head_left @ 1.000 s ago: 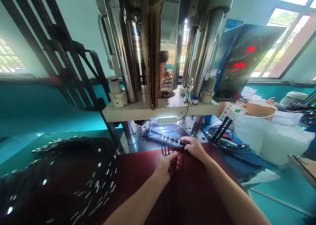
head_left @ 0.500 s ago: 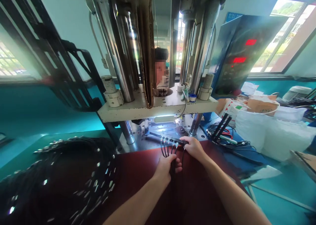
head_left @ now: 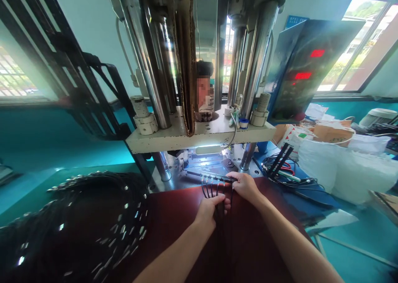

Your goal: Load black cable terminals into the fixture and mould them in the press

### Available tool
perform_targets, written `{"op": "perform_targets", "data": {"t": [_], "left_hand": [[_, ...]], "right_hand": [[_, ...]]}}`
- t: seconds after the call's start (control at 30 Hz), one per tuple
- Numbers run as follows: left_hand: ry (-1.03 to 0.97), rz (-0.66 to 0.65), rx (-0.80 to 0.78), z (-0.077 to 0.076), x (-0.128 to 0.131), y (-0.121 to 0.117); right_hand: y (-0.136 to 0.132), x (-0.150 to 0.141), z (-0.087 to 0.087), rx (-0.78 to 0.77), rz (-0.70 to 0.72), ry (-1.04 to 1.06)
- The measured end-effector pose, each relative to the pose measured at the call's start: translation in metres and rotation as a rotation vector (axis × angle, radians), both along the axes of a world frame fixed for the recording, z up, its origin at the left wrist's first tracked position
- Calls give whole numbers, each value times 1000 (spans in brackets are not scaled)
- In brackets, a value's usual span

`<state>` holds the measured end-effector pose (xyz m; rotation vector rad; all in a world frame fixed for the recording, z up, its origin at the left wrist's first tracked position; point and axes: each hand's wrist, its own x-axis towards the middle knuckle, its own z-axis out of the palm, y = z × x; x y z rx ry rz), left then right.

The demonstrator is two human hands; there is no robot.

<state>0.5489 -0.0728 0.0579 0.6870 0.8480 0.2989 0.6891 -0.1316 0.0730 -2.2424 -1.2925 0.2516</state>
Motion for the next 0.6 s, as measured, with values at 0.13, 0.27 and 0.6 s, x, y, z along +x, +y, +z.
{"op": "perform_targets", "data": {"t": [0.13, 0.27, 0.6], "left_hand": [[14, 24, 17, 2, 2, 2], [-125, -111, 25, 2, -6, 12], [-237, -551, -7, -12, -42, 7]], "right_hand": [[2, 3, -1, 27, 19, 20], [10, 16, 5, 68, 108, 80], [56, 56, 10, 17, 281, 211]]}}
